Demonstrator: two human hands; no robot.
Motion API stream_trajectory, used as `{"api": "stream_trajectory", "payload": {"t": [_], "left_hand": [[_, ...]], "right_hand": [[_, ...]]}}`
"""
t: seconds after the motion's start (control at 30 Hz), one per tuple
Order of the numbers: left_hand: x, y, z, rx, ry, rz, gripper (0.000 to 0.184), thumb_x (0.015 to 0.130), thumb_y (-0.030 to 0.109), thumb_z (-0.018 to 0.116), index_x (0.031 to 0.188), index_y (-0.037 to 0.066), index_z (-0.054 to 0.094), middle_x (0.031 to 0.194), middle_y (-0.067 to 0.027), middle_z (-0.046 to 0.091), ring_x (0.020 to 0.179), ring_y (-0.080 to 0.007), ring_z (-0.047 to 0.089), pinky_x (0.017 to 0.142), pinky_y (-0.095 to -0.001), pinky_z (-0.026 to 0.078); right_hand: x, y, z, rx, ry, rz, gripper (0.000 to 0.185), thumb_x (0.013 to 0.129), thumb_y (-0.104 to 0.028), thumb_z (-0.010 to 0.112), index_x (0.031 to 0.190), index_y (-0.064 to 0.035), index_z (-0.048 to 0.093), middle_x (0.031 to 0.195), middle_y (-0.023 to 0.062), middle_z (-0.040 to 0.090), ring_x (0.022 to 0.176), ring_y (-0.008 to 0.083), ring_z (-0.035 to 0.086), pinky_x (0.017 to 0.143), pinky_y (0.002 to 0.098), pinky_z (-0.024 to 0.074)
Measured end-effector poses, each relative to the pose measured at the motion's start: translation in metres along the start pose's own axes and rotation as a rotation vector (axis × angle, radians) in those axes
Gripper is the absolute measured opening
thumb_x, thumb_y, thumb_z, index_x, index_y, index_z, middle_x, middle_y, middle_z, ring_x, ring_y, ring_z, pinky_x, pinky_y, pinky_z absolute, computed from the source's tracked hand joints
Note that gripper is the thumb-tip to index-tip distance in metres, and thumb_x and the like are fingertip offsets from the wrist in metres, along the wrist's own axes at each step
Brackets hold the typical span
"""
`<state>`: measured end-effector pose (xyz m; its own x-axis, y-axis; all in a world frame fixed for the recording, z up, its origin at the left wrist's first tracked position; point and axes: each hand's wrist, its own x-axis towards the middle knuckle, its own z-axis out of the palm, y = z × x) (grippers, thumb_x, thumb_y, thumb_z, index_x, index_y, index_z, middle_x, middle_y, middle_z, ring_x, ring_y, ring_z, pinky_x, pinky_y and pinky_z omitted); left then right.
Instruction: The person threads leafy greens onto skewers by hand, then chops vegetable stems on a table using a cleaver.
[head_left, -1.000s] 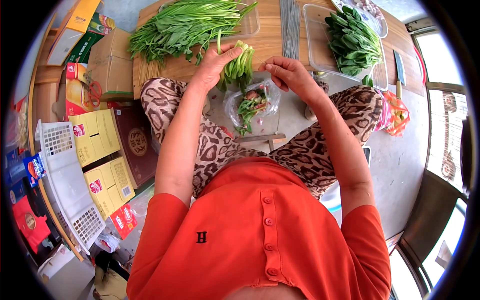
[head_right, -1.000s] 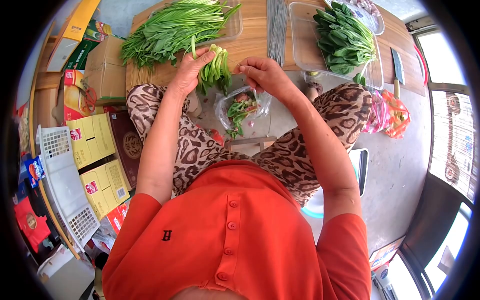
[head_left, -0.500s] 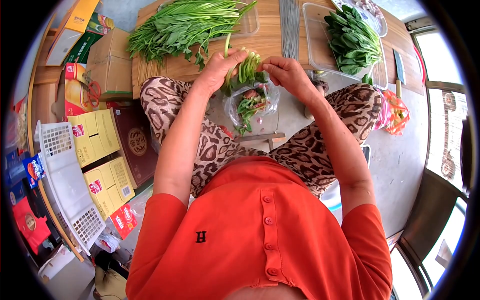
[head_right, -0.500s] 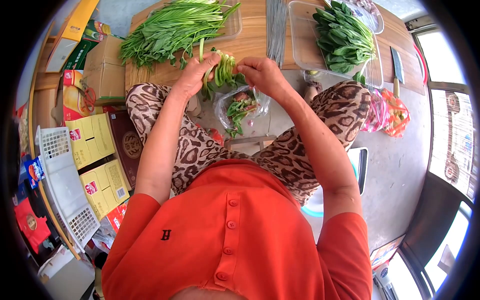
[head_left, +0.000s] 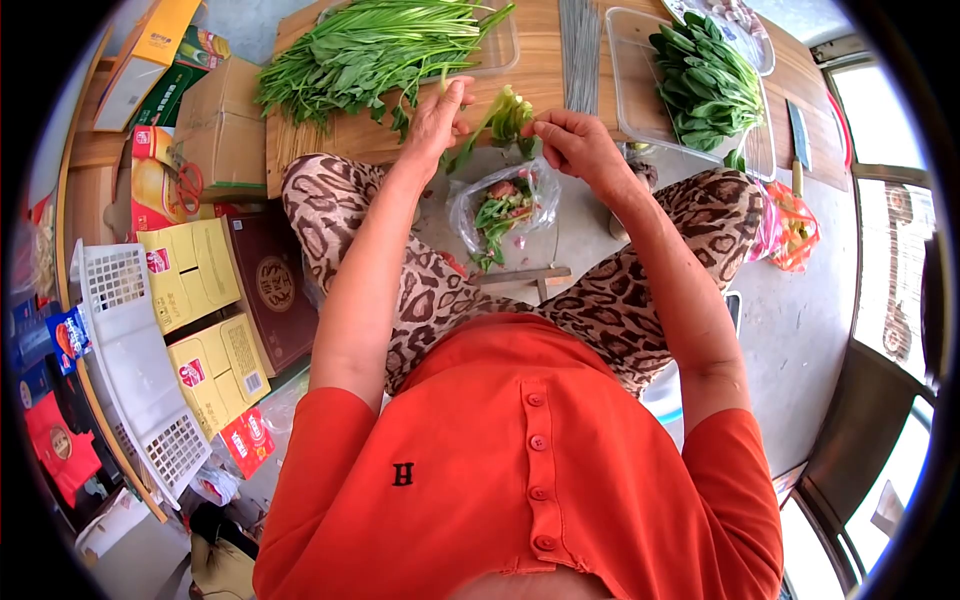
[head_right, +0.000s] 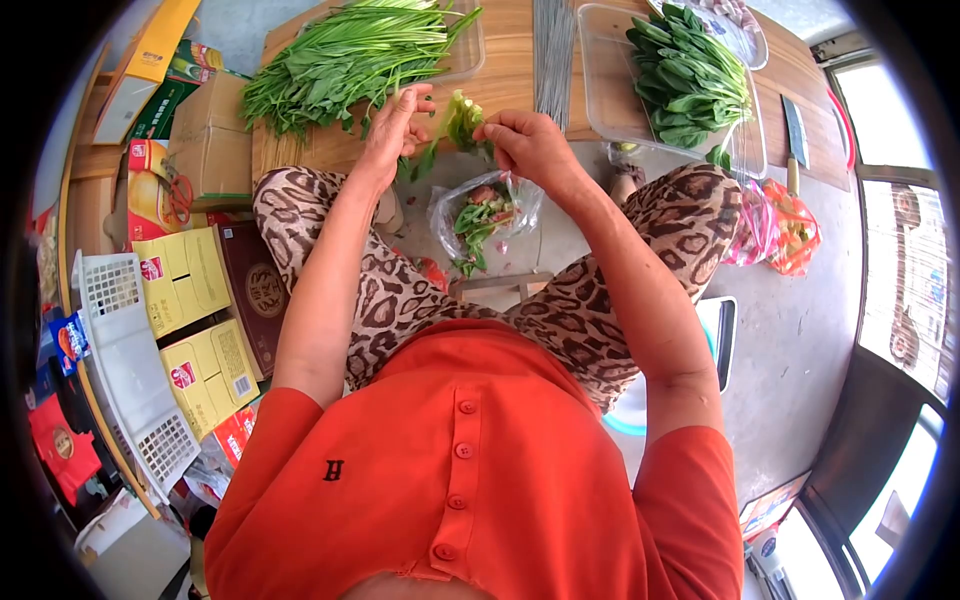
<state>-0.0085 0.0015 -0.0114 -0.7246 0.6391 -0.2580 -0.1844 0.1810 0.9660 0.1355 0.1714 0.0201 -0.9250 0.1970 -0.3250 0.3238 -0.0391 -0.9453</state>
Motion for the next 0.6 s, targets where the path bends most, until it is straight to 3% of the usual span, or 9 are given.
{"api": "stream_trajectory", "payload": {"t": [0.03,0.27,0.6], "left_hand": [[0.0,0.0,0.0,0.038,0.068,0.012,0.045,0.097,0.046,0.044,0.124,0.011,0.054,0.102,0.0005,0.057,0.069,-0.004,0.049,0.051,-0.0159,0.029],[-0.005,0.009,0.005,-0.011,0.093,0.063,0.035,0.1,0.037,0.042,0.12,0.011,0.055,0.087,-0.0035,0.057,0.051,-0.0055,0.044,0.043,-0.0185,0.031],[0.006,-0.006,0.0,0.044,0.108,0.124,0.031,0.099,0.025,0.046,0.115,0.004,0.061,0.081,-0.003,0.063,0.057,-0.0059,0.049,0.051,-0.021,0.039]], "right_hand": [[-0.001,-0.002,0.0,-0.02,0.0,0.003,0.022,0.097,-0.019,0.048,0.098,-0.004,0.064,0.057,-0.0055,0.043,0.049,0.0033,0.035,0.045,0.0198,0.0274],[-0.002,-0.002,0.002,0.018,-0.018,-0.008,0.023,0.097,-0.02,0.049,0.098,-0.003,0.064,0.057,-0.0051,0.044,0.048,0.0033,0.036,0.043,0.0196,0.0271],[-0.003,-0.002,0.004,0.035,-0.038,-0.01,0.022,0.097,-0.019,0.049,0.097,-0.0022,0.063,0.056,-0.0044,0.046,0.046,0.0033,0.037,0.042,0.0195,0.0277]]}}
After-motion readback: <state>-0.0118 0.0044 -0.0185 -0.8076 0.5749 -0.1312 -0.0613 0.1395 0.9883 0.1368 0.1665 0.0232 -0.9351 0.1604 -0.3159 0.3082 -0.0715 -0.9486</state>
